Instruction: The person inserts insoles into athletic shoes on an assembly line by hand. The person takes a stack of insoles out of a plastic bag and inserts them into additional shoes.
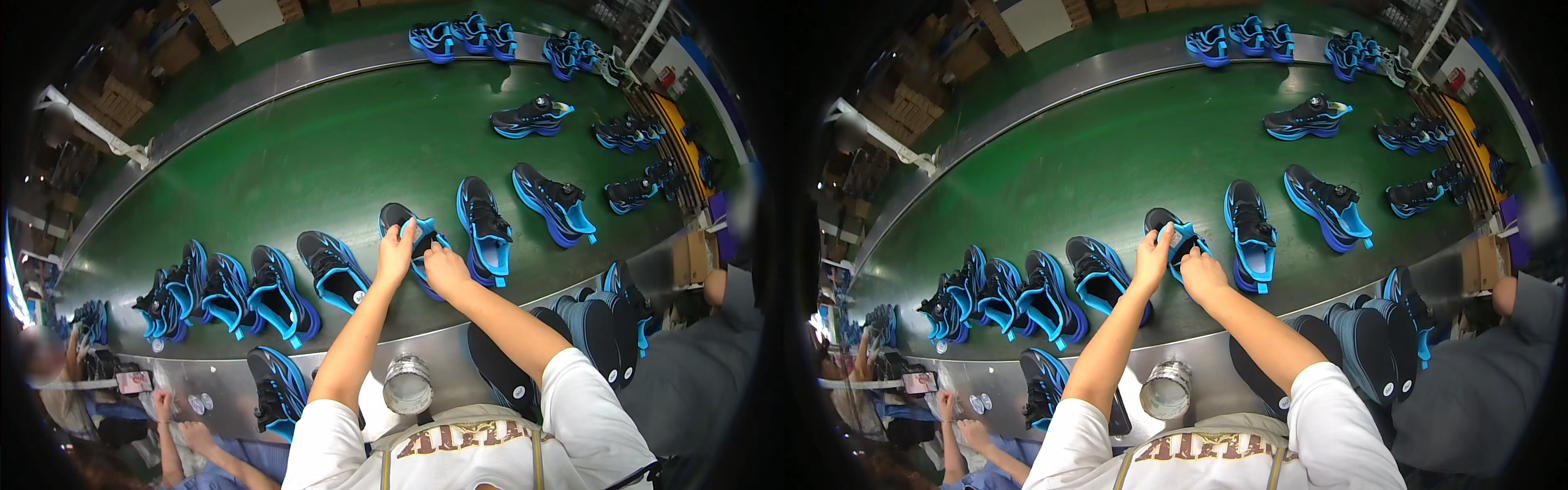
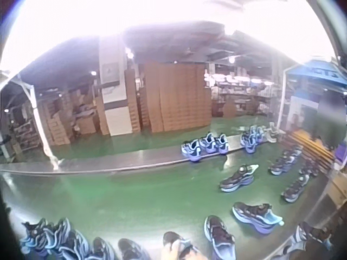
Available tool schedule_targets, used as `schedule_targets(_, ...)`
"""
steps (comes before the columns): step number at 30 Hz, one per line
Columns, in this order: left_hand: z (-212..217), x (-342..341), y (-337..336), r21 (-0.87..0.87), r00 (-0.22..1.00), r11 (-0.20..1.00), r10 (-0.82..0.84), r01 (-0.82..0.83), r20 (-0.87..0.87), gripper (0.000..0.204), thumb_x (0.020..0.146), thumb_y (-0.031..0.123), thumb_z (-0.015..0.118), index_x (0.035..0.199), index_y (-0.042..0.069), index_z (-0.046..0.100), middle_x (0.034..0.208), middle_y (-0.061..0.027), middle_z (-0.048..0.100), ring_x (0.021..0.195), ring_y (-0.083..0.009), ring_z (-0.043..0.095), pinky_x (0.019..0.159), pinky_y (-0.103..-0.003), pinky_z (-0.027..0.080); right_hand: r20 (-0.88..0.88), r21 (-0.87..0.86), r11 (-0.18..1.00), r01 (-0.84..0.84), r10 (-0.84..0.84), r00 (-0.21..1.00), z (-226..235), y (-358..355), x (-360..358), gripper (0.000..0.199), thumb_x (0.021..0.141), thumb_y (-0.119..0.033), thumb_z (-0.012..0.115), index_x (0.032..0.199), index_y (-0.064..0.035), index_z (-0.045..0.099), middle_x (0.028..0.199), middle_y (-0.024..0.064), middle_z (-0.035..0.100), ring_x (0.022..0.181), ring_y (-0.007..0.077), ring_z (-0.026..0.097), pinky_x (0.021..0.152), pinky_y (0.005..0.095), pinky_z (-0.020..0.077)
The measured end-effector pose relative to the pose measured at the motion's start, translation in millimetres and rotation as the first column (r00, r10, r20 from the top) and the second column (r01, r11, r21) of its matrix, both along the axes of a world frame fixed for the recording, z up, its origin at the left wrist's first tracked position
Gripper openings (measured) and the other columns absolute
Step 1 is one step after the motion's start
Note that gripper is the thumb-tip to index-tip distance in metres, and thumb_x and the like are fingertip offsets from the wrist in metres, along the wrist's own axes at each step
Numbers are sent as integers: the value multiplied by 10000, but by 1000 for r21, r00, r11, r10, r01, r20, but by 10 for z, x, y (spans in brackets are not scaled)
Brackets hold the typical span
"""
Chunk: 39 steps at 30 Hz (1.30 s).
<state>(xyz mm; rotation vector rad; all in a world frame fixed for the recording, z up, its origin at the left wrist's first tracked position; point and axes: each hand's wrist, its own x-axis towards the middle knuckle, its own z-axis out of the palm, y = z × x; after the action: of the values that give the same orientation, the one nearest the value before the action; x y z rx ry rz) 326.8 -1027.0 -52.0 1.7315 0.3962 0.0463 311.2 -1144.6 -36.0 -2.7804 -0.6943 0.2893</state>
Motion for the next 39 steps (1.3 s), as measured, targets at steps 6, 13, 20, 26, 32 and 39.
schedule_targets(6,81,-12,74,-133,1000,991,11,-13,-21,372,745,373,610,682,16,525,529,65,341,480,-25,271,413,-203,186,-12,-43,993,-108,107,994,434,-193,6,258,675,-237,590,835,-35,573,960,213,514,873,352,491,728,397,441)
schedule_targets(13,57,-14,88,65,998,997,-47,50,-52,453,736,405,594,723,-45,537,519,7,415,503,-55,354,423,-226,276,-165,-185,894,-409,382,909,163,-144,194,162,696,-102,482,709,-10,615,856,160,528,843,276,515,739,365,444)
schedule_targets(20,-28,-15,102,39,999,998,-48,49,-8,411,784,362,542,694,-38,510,518,-19,420,516,-76,369,444,-258,311,18,-88,927,-364,367,930,-205,-25,254,148,730,-119,457,762,-14,557,861,137,509,847,251,497,722,344,435)
schedule_targets(26,-61,-18,60,80,998,995,-55,54,8,405,813,348,499,707,-43,493,528,-67,436,547,-95,391,483,-274,346,100,-106,895,-434,444,890,-249,-50,329,165,741,-123,433,809,-6,528,863,118,494,847,239,479,744,323,415)
schedule_targets(32,-159,-4,90,91,998,994,-69,68,8,403,830,352,475,734,-39,495,560,-73,453,575,-100,404,516,-278,363,21,-203,869,-450,464,886,-228,-16,297,218,759,-172,425,823,-20,566,923,118,499,888,242,460,778,322,384)
schedule_targets(39,-68,-26,121,85,989,986,-138,142,-51,399,829,356,479,766,-37,508,580,-51,462,575,-93,407,515,-263,358,-261,-555,542,-631,606,751,-124,17,354,232,765,-176,438,818,-98,650,1032,82,531,944,201,462,772,303,350)
